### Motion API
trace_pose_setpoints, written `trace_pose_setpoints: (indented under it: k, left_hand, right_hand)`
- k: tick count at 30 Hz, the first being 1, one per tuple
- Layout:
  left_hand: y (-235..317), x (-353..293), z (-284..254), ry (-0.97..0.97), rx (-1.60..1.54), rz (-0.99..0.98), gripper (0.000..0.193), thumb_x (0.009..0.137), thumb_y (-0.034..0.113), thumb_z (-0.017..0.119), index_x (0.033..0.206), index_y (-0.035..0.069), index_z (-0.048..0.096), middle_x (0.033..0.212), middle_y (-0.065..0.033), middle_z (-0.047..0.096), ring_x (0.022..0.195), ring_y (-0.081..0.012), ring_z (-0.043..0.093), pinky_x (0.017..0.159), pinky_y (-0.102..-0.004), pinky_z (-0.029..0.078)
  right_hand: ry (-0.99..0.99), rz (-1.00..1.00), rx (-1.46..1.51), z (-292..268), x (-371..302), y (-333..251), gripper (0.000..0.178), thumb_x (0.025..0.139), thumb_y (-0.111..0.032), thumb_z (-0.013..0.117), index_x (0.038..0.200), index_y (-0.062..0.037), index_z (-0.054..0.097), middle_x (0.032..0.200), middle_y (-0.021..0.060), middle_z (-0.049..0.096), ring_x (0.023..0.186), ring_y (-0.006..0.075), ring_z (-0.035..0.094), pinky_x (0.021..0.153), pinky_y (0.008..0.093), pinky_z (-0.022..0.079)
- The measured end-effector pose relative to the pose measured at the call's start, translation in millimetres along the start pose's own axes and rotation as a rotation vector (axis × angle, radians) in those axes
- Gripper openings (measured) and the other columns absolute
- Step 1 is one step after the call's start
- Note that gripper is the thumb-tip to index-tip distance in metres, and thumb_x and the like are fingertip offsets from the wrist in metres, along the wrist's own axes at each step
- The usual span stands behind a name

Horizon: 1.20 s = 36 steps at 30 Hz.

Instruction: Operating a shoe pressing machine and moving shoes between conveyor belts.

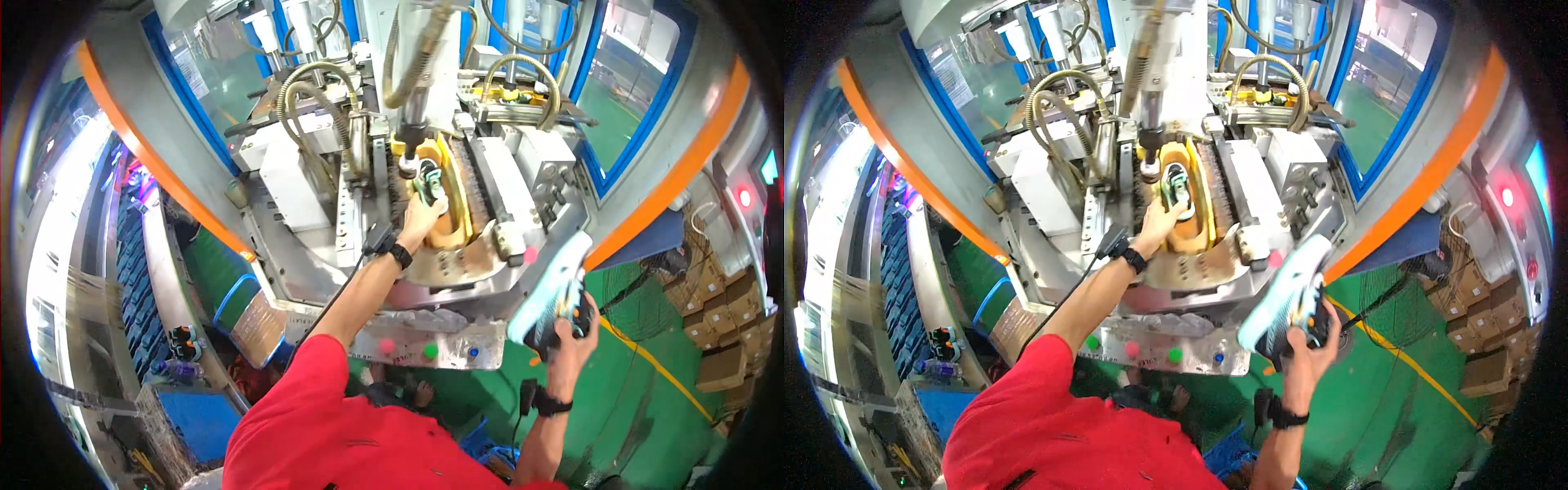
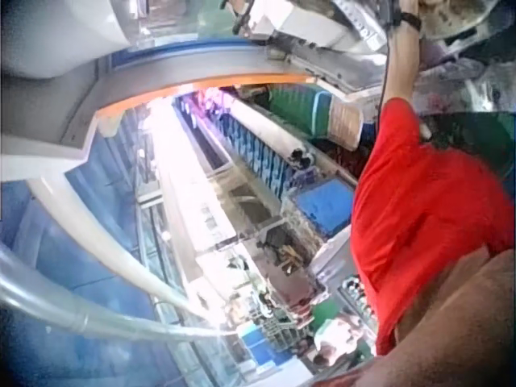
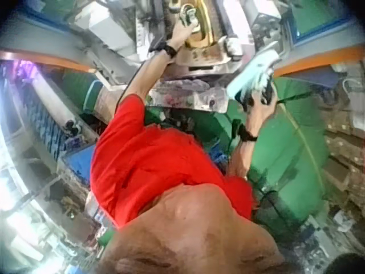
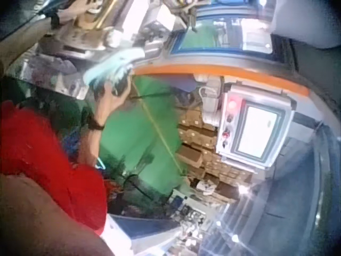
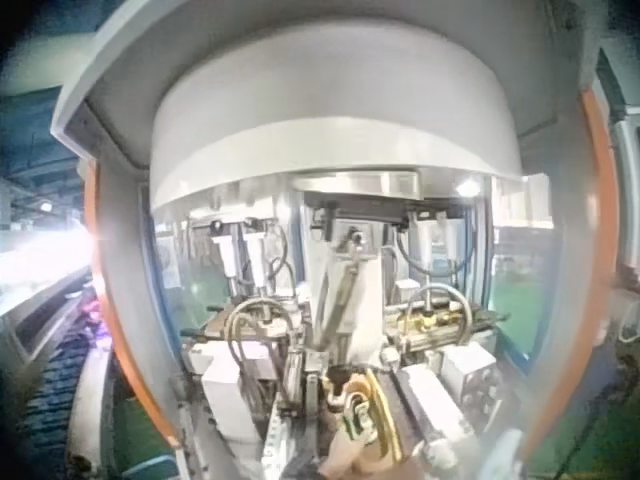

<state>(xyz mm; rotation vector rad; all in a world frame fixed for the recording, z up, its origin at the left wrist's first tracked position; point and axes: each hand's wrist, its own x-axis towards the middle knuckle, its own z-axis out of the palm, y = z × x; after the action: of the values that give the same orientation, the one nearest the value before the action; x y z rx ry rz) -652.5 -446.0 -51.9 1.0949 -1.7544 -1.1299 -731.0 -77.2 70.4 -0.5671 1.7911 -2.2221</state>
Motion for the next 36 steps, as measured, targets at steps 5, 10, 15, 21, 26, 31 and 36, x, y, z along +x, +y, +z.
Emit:
trace_pose_setpoints:
  k: [5,10,15,21,26,31,36]
  left_hand:
    - [-44.4,82.2,5.7,0.045,0.324,-0.089,0.061,0.074,0.030,0.077,0.114,-0.011,0.056,0.105,-0.0292,0.066,0.100,-0.0385,0.065,0.087,-0.0443,0.050]
    - [-39.6,113.6,2.9,0.063,0.348,-0.287,0.056,0.072,0.011,0.061,0.122,-0.010,0.047,0.114,-0.0337,0.060,0.111,-0.0468,0.057,0.095,-0.0467,0.047]
    - [-31.3,91.0,-93.9,-0.031,-0.724,-0.616,0.021,0.076,0.002,0.067,0.096,-0.006,0.066,0.092,-0.0183,0.070,0.089,-0.0308,0.069,0.075,-0.0389,0.056]
    - [52.8,-57.5,-212.8,-0.347,-1.004,-0.647,0.030,0.088,0.003,0.063,0.117,-0.006,0.057,0.107,-0.0118,0.066,0.093,-0.0209,0.067,0.082,-0.0346,0.057]
    - [39.8,-172.4,-322.5,-0.070,-0.858,-0.627,0.059,0.082,0.008,0.071,0.134,-0.007,0.047,0.109,-0.0062,0.064,0.091,-0.0141,0.064,0.073,-0.0258,0.051]
    - [56.0,-265.5,-395.7,0.375,-0.793,-0.508,0.058,0.083,0.005,0.068,0.134,-0.009,0.044,0.122,-0.0157,0.061,0.108,-0.0237,0.064,0.095,-0.0365,0.051]
    - [51.4,-332.3,-394.6,0.700,-0.794,-0.493,0.041,0.088,0.006,0.058,0.126,-0.006,0.052,0.114,-0.0127,0.064,0.099,-0.0229,0.066,0.089,-0.0358,0.053]
  right_hand:
    - [0.148,0.008,-0.078,2.9,5.2,-26.4,0.062,0.071,-0.003,0.064,0.131,0.0017,0.049,0.116,0.0106,0.056,0.099,0.0198,0.056,0.089,0.0327,0.048]
    - [0.134,-0.034,-0.294,32.8,34.4,-40.4,0.060,0.068,-0.002,0.063,0.127,0.0029,0.052,0.112,0.0091,0.057,0.098,0.0189,0.056,0.087,0.0300,0.047]
    - [-0.195,-0.106,-0.488,126.6,125.4,-42.2,0.048,0.075,-0.008,0.064,0.121,0.0030,0.056,0.103,0.0051,0.060,0.088,0.0141,0.057,0.081,0.0272,0.047]
    - [-0.687,0.072,-0.814,286.9,220.8,21.9,0.043,0.066,-0.024,0.075,0.099,0.0030,0.067,0.080,0.0127,0.067,0.074,0.0226,0.064,0.070,0.0335,0.051]
    - [-0.674,0.080,-1.241,418.2,188.3,120.5,0.051,0.069,-0.027,0.074,0.106,0.0062,0.065,0.107,0.0247,0.068,0.101,0.0357,0.067,0.086,0.0411,0.054]
    - [-0.482,-0.145,-1.306,458.6,163.9,228.8,0.052,0.080,-0.026,0.069,0.116,0.0029,0.046,0.103,0.0255,0.068,0.097,0.0376,0.068,0.084,0.0456,0.055]
    - [-0.696,-0.226,-1.264,442.6,178.2,236.9,0.065,0.083,-0.034,0.067,0.121,0.0098,0.036,0.099,0.0317,0.066,0.098,0.0427,0.066,0.082,0.0477,0.054]
